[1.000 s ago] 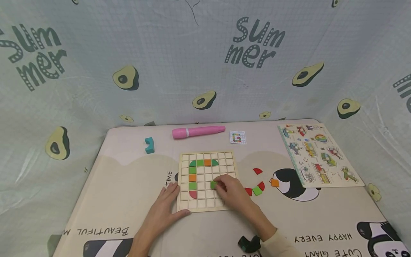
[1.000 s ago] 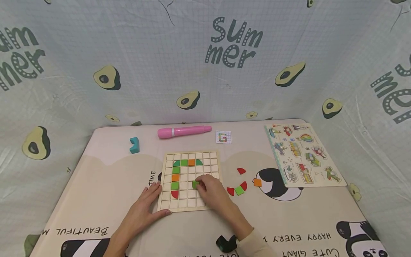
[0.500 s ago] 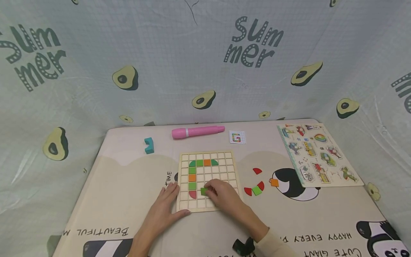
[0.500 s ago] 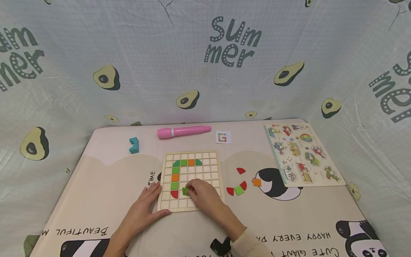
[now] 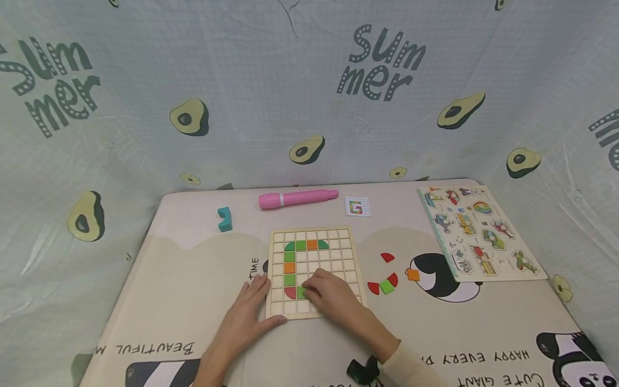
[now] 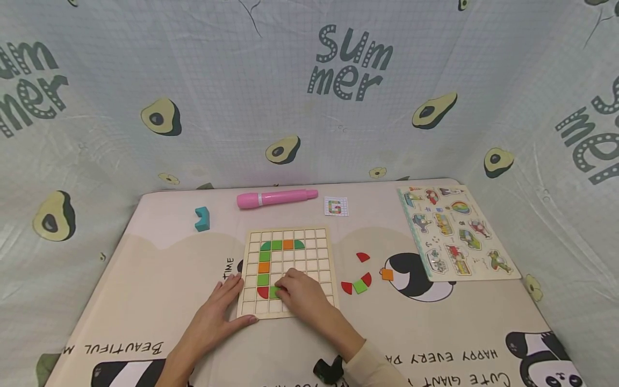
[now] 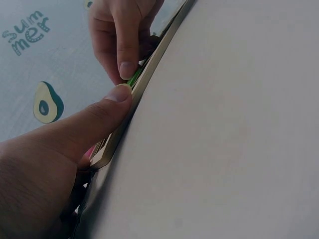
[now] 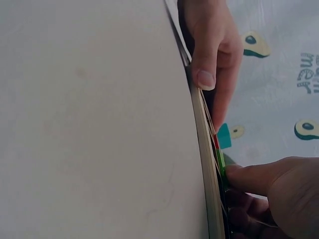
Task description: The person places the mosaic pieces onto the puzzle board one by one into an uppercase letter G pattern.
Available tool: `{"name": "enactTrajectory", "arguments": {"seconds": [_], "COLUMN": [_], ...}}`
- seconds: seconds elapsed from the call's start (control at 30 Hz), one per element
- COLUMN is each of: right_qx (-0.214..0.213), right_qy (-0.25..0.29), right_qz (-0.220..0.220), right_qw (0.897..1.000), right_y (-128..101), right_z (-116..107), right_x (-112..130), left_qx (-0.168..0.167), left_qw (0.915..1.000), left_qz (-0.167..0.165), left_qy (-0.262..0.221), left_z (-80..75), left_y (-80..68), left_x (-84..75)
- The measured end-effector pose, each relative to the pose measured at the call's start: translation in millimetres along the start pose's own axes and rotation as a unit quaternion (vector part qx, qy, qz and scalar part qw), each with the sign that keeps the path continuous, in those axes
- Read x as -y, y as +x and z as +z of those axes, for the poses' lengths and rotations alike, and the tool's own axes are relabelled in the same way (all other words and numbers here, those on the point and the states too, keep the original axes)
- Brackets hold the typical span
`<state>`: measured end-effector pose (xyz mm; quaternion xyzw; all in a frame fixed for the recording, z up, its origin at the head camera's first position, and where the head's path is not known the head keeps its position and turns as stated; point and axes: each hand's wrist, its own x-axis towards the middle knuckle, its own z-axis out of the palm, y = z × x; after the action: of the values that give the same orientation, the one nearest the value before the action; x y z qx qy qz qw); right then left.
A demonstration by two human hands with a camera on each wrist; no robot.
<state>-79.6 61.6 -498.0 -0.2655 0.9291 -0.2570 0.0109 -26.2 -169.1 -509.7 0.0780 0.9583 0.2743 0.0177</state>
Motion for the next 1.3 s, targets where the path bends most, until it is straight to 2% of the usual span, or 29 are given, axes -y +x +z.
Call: {"name": "enactTrajectory", "arguments": {"seconds": [0.3,0.67,1.07,1.3], "right_qx": [-0.002,0.0,-0.047,-0.073], "right_qy": [-0.009,0.019,0.025,0.022], "right_qz": [-0.012,0.018,0.056,0.054], "right_qw": [1.0,1.0,0.997,0.996], "right_y": [-0.6,-3.2,-6.7,-8.7], "right_z": [0.3,-1.5,-16.3,-27.3], "right_x": [-0.2,-1.8,-11.5,-22.5], "left_qx": [0.002,0.0,0.001,0.008], "left_qw": [1.0,1.0,1.0,0.9999], "left_qz": [-0.003,0.0,-0.004,-0.01], "left_qy": [0.002,0.002,-0.002,-0.001], "left_z": [-0.6,-1.3,-0.1,-0.2], "left_y": [0.0,-0.1,0.0,0.2], "left_x": [-0.8,-1.0,-0.5,-1.1]}}
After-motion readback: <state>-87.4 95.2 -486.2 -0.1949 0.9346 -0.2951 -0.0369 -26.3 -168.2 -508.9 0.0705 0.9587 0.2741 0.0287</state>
